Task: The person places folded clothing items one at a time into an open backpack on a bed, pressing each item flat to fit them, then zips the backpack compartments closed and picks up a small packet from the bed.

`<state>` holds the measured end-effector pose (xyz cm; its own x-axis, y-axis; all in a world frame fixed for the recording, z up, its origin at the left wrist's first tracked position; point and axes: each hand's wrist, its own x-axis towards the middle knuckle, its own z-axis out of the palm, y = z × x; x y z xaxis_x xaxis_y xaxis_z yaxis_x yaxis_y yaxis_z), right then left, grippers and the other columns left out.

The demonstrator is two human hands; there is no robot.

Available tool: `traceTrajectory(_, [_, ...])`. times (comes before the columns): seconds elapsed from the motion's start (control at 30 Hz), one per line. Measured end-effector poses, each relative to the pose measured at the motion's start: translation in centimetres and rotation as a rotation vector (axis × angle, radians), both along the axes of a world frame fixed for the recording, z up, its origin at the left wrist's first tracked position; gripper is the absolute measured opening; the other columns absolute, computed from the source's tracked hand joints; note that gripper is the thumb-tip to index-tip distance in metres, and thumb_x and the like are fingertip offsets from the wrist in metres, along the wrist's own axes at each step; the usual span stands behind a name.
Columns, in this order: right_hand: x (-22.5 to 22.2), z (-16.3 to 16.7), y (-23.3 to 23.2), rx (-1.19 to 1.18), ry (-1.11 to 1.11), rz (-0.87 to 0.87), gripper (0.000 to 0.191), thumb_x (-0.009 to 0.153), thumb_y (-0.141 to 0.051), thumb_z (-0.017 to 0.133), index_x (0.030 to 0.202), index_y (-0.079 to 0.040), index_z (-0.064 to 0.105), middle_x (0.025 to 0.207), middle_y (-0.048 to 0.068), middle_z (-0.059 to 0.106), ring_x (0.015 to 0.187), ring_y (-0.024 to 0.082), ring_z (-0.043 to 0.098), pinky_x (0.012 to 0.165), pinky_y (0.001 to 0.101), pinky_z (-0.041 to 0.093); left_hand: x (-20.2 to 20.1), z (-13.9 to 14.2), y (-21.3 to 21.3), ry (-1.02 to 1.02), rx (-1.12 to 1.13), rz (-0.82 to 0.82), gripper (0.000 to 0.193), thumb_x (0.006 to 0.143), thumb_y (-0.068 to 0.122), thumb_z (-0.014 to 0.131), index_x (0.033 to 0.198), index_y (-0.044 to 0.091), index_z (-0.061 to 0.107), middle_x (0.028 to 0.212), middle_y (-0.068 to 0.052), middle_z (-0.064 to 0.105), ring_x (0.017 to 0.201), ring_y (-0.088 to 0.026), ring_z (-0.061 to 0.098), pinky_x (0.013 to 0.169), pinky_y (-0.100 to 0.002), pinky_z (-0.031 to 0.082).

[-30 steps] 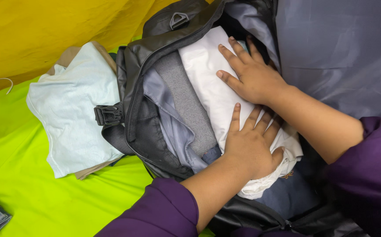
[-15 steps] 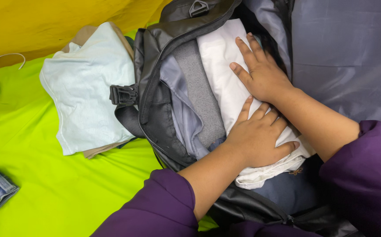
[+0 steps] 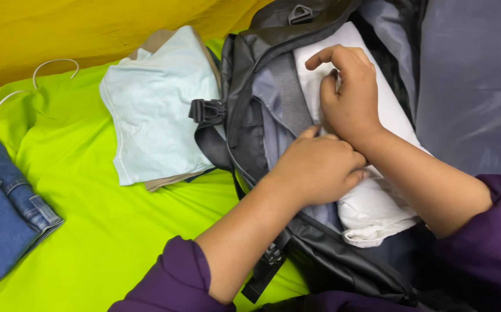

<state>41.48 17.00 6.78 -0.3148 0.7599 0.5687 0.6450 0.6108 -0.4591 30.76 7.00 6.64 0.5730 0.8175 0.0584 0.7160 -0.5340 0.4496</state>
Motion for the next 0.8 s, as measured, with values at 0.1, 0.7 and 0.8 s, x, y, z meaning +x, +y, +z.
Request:
traceTrajectory(0.1, [-5.4, 1.1, -1.3, -0.08, 0.255, 0.282, 0.026, 0.094, 0.013, 0.048, 0.1, -0.001, 0.068, 0.103, 0.007, 0.075, 0.099, 0.017, 0.073, 0.091, 0.0328, 0.059, -6.3, 0.7, -1.9, -0.163, 0.14, 0.129, 0.024, 0.095, 0.033, 0.059, 0.103, 0.021, 0.079, 0.107, -0.001, 0.074, 0.118, -0.022, 0.062, 0.119, -0.054, 0.034])
traceTrajectory(0.7, [-32.5, -1.2, -7.6, -0.963, 0.176, 0.075, 0.093, 0.083, -0.016, 0.075, 0.156, -0.001, 0.02, 0.152, 0.024, 0.039, 0.139, 0.031, 0.045, 0.112, 0.0392, 0.04, -34.9, -11.5, -13.6, -0.067, 0.126, 0.81, 0.076, 0.096, 0.057, 0.056, 0.16, 0.027, 0.028, 0.168, -0.006, 0.021, 0.156, -0.026, 0.015, 0.121, -0.061, 0.005])
traceTrajectory(0.8, [-34.4, -1.2, -8.0, -1.101, 0.141, 0.043, 0.084, 0.081, -0.019, 0.074, 0.152, 0.005, 0.036, 0.149, 0.025, 0.05, 0.139, 0.032, 0.051, 0.111, 0.0411, 0.043, -37.1, -13.2, -15.1, -0.063, 0.053, 0.789, 0.076, 0.096, 0.064, 0.052, 0.161, 0.034, 0.026, 0.173, -0.001, 0.012, 0.158, -0.022, 0.008, 0.123, -0.06, 0.005])
